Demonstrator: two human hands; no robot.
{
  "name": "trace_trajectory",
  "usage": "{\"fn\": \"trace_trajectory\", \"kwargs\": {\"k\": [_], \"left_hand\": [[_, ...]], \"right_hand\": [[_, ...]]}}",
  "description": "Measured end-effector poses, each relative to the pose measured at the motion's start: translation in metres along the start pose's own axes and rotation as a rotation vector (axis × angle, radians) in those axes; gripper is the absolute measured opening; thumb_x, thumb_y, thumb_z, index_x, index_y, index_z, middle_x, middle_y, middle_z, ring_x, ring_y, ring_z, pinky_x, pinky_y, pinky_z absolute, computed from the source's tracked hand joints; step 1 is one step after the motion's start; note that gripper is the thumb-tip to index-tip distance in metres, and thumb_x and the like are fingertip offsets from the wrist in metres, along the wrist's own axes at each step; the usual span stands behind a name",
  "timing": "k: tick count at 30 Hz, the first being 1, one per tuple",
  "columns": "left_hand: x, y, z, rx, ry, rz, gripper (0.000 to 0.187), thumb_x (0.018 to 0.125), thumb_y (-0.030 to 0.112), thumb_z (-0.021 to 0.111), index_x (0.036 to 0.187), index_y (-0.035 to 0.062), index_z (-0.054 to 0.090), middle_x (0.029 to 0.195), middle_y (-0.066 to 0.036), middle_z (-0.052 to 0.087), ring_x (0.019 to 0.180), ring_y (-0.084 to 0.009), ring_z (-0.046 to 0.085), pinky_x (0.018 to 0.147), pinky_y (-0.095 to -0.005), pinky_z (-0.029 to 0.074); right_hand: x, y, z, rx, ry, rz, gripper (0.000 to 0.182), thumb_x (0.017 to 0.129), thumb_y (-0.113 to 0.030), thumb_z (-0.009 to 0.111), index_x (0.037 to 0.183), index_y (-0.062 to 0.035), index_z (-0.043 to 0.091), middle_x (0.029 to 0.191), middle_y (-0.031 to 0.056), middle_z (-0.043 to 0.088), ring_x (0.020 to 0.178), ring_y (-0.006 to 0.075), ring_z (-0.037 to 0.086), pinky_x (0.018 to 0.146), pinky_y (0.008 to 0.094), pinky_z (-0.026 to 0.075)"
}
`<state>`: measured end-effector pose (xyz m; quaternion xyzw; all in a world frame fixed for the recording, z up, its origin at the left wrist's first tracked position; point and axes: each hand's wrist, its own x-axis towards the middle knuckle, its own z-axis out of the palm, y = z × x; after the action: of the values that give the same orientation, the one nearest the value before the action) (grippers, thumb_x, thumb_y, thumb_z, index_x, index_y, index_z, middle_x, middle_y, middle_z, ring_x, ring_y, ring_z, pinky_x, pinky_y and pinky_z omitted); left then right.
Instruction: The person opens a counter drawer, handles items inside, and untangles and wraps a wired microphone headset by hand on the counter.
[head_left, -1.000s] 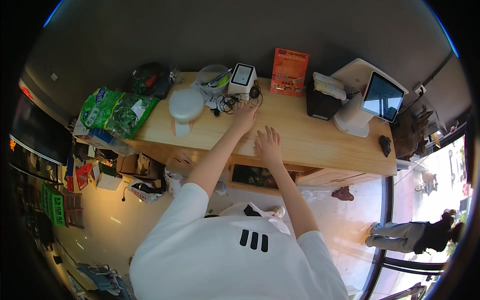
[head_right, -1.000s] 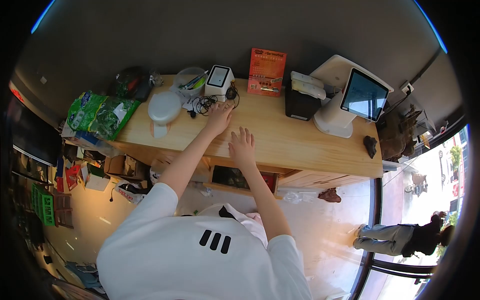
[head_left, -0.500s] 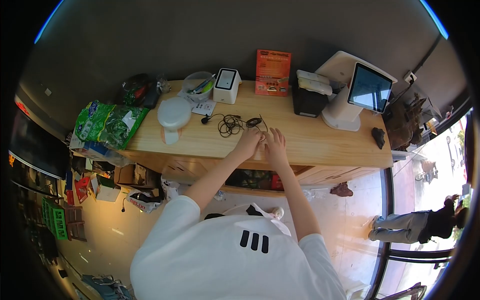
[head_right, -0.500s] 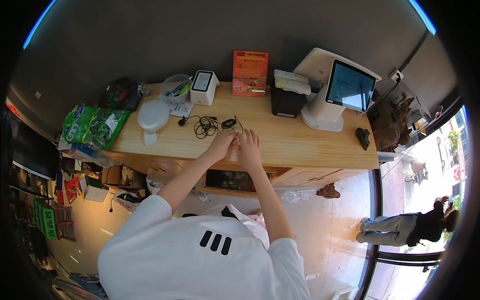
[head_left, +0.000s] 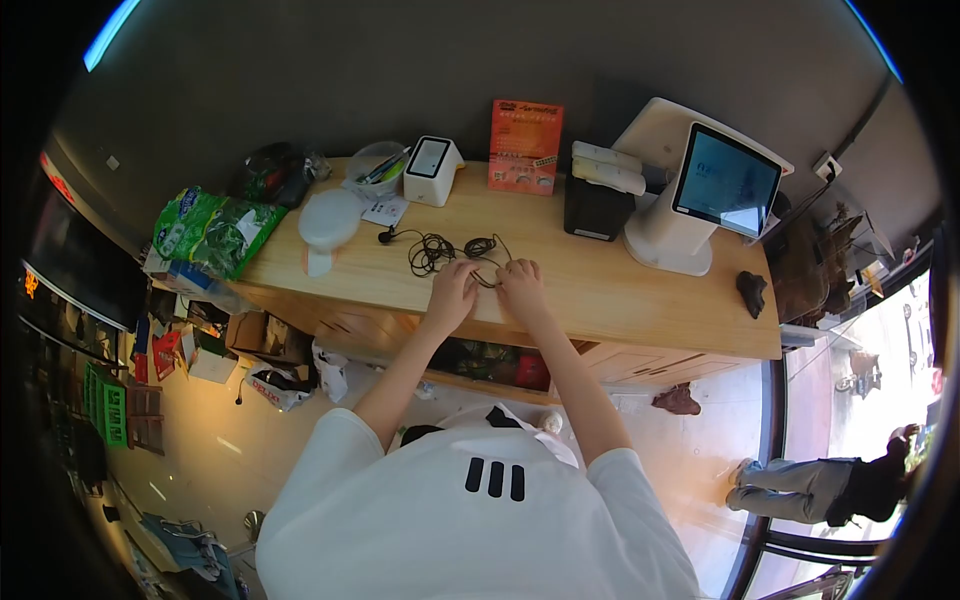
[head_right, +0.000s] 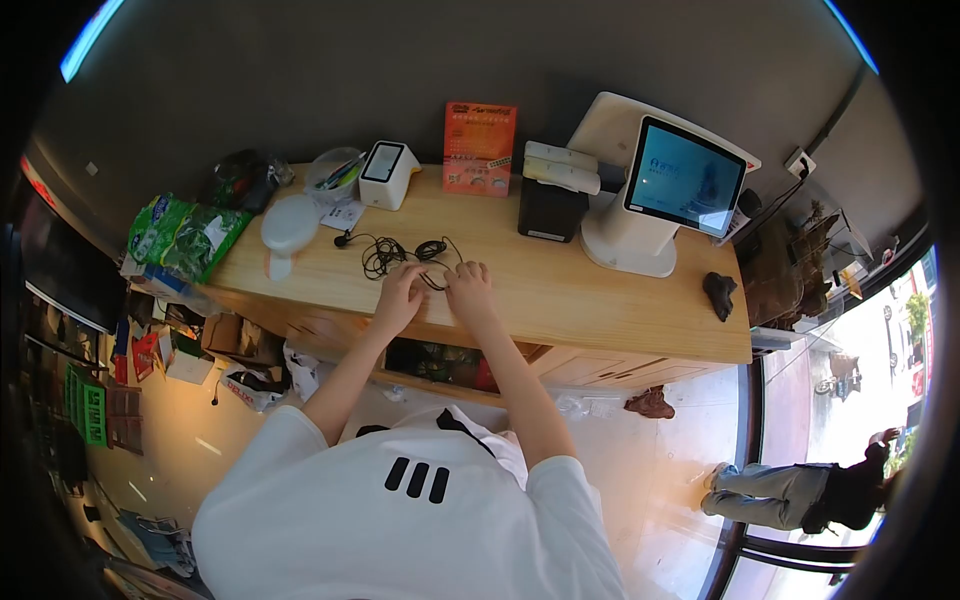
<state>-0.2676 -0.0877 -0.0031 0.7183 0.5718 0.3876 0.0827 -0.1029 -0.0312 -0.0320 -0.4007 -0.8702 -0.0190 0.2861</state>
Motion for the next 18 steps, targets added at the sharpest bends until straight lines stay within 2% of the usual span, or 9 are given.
{"fn": "trace_trajectory", "kwargs": {"k": [2,5,10,13,16,18], "left_hand": [[0.000,0.015,0.010,-0.055,0.021,-0.027,0.025,0.079,0.001,0.060,0.103,0.0027,0.056,0.107,-0.013,0.054,0.100,-0.0323,0.051,0.084,-0.0408,0.044],[0.006,0.040,0.037,-0.089,0.032,-0.023,0.023,0.080,0.002,0.060,0.103,0.0022,0.056,0.110,-0.014,0.052,0.102,-0.0323,0.050,0.085,-0.0411,0.043],[0.012,0.085,0.088,-0.028,-0.066,-0.027,0.024,0.084,0.004,0.059,0.107,0.0030,0.054,0.115,-0.013,0.048,0.107,-0.0311,0.049,0.090,-0.0404,0.042],[0.016,0.109,0.117,-0.176,-0.053,-0.049,0.024,0.083,0.005,0.061,0.106,0.0022,0.054,0.113,-0.013,0.050,0.107,-0.0317,0.048,0.091,-0.0402,0.042],[0.024,0.131,0.135,-0.168,-0.025,0.147,0.024,0.082,0.003,0.061,0.105,0.0017,0.054,0.108,-0.012,0.053,0.105,-0.0313,0.050,0.087,-0.0389,0.044],[0.027,0.144,0.147,-0.193,-0.051,0.146,0.024,0.082,0.003,0.060,0.105,0.0020,0.054,0.109,-0.012,0.053,0.104,-0.0308,0.051,0.086,-0.0379,0.044]], "right_hand": [[-0.017,0.022,-0.012,-0.021,-0.016,0.014,0.019,0.071,-0.013,0.066,0.089,-0.0100,0.061,0.094,0.0087,0.054,0.102,0.0279,0.048,0.094,0.0465,0.035],[-0.038,0.055,-0.048,-0.043,-0.055,0.011,0.016,0.069,-0.013,0.068,0.084,-0.0099,0.061,0.091,0.0085,0.053,0.098,0.0274,0.048,0.092,0.0452,0.036],[-0.078,0.113,-0.093,-0.031,-0.123,0.066,0.018,0.071,-0.014,0.069,0.086,-0.0084,0.062,0.091,0.0106,0.053,0.097,0.0290,0.048,0.092,0.0447,0.036],[-0.099,0.146,-0.116,0.010,-0.125,0.126,0.018,0.071,-0.014,0.068,0.087,-0.0079,0.061,0.092,0.0105,0.052,0.096,0.0292,0.048,0.091,0.0449,0.036],[-0.121,0.173,-0.139,0.033,-0.112,0.211,0.017,0.072,-0.013,0.068,0.085,-0.0085,0.059,0.094,0.0097,0.052,0.096,0.0293,0.048,0.088,0.0442,0.036],[-0.133,0.188,-0.153,0.021,-0.098,0.254,0.015,0.072,-0.012,0.068,0.083,-0.0093,0.058,0.094,0.0089,0.053,0.096,0.0292,0.048,0.085,0.0434,0.037]]}}
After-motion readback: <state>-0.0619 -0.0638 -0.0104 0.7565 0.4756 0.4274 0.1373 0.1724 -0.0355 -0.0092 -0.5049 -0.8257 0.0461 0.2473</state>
